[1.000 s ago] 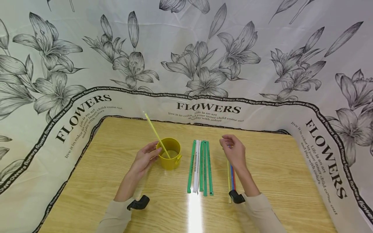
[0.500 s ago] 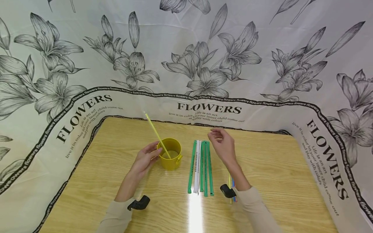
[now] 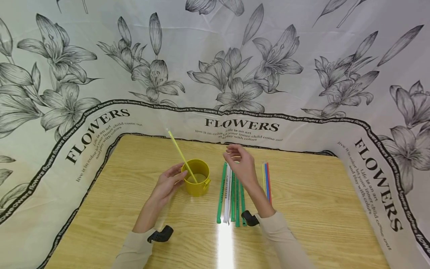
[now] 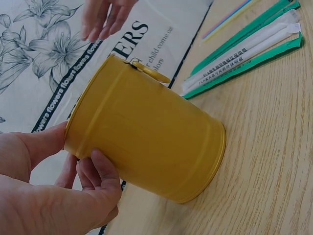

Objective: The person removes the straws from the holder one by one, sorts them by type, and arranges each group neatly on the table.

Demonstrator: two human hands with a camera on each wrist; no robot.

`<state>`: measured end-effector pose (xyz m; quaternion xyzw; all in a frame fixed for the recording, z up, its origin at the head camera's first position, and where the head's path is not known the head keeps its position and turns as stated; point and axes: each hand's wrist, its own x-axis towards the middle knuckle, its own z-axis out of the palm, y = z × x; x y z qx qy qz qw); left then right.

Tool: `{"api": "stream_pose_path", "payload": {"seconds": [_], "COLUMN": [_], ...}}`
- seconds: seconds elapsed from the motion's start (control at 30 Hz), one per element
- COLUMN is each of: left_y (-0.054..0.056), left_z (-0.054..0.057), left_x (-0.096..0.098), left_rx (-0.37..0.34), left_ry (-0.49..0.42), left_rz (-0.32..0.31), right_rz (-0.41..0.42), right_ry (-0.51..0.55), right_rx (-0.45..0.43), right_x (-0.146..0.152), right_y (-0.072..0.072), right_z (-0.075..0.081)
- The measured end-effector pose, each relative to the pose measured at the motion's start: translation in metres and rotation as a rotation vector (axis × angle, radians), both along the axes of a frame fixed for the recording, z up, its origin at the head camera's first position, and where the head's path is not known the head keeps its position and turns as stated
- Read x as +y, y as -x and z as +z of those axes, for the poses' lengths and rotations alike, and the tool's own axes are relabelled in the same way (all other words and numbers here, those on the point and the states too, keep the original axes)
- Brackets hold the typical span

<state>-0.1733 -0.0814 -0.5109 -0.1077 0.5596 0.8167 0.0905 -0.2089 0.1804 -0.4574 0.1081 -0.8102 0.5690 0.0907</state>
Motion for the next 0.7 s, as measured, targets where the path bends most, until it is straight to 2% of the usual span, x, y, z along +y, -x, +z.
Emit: {"api": "stream_pose_path", "payload": {"seconds": [0.27,0.7], "left_y": [0.0,0.001], "left_z": [-0.001,-0.001], "left_x": [0.0,-0.001], "left_rx": [0.001,-0.007], "left_ry": [0.002,0.002], "left_rz": [0.002,-0.005], "right_rz": [0.06,0.134], "right_ry": [-0.001,-0.008], "right_rx": [0.061,0.076], "right_x": [-0.022,-0.058], "right_y": [0.001,0.001], "right_z": [-0.004,-0.012]}}
